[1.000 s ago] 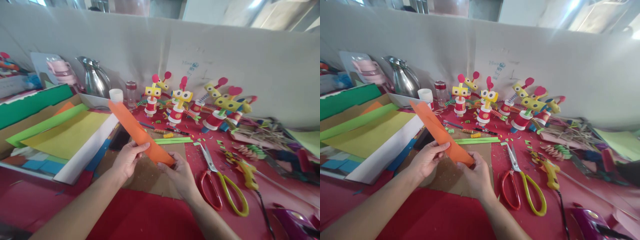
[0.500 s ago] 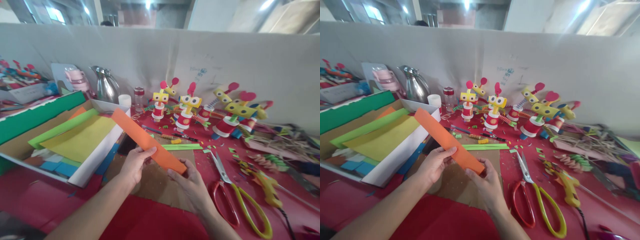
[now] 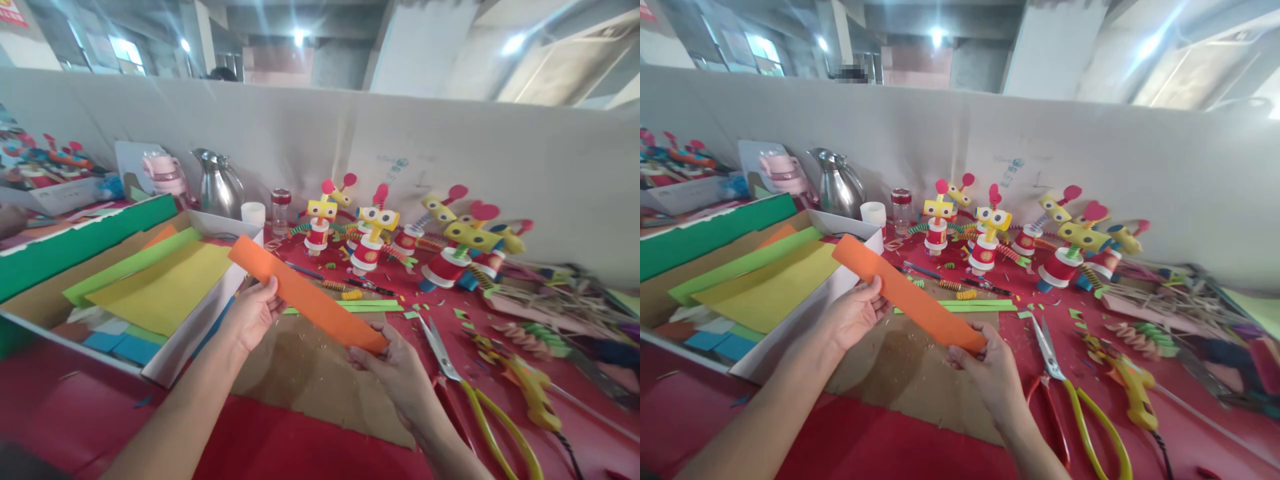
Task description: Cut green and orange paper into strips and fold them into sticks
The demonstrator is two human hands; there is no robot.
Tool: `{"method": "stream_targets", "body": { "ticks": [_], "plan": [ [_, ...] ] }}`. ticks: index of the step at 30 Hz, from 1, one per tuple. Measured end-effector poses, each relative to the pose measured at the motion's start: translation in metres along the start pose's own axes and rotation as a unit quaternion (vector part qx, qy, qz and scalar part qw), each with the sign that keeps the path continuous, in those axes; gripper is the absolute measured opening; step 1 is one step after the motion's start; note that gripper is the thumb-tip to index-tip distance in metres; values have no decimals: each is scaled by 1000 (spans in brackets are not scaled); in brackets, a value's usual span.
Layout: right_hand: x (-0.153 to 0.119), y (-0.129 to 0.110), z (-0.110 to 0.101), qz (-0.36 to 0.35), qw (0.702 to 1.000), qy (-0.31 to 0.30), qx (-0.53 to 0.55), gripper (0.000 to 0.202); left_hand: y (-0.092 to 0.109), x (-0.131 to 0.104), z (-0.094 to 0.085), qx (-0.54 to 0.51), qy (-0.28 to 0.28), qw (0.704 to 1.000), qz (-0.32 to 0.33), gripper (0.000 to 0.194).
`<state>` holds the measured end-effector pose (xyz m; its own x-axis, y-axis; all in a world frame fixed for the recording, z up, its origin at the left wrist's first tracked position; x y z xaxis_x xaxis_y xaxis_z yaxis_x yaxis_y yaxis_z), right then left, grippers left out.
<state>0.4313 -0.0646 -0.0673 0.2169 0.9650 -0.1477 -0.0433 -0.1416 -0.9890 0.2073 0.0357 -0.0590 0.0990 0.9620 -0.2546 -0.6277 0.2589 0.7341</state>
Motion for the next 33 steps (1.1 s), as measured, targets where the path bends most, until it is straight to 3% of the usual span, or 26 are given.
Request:
{"method": "stream_targets", "body": {
  "ticks": [2,7,14,16,18,20,22,23,25,26,28,30,33],
  "plan": [
    [0,-4,-7,7,1000,-1,-5,50,12,2,-3,-21,12,1000,17,4],
    [-5,-3,-26,18,1000,10,-12,50,32,2,0,-49,8,998,50,21],
    [-8,-8,-41,-26,999,17,13,34,30,5,1,-86,23,995,44,24],
    [-13,-15,-46,-70,996,45,-18,23,27,4,4,-92,8,994,56,22],
    [-23,-28,-53,-149,980,109,-75,15,18,-3,19,-86,-58,993,50,27],
    [-39,-43,-52,-259,941,158,-149,17,-4,-19,44,-75,-152,985,1,46],
    [-55,-53,-38,-363,893,146,-222,29,-28,-38,65,-56,-205,976,-55,52],
    [-60,-54,-28,-397,875,118,-251,34,-35,-44,70,-41,-198,977,-62,47],
    [-63,-52,-13,-420,863,65,-274,41,-43,-49,69,-3,-124,991,-47,35],
    [-62,-51,-10,-410,873,52,-261,43,-44,-49,66,15,-82,996,-36,31],
    [-52,-47,-14,-346,920,46,-181,45,-45,-47,64,46,-33,998,-21,25],
    [-39,-37,-19,-238,968,33,-71,42,-50,-44,68,68,-33,997,-17,20],
    [-27,-21,-15,-104,995,-3,3,33,-63,-44,71,100,-52,993,-16,24]
  ]
}}
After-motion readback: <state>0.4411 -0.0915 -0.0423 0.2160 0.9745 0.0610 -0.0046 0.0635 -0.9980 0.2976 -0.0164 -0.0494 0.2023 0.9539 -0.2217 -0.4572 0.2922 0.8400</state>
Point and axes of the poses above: each hand's wrist, its own x-axis towards the middle knuckle, its own z-axis out of the palm, y = z × x, the point moved 9 cm from there along x, towards the middle knuckle, and after that the axes turned 3 degrees about z, right-handed, at the moved point
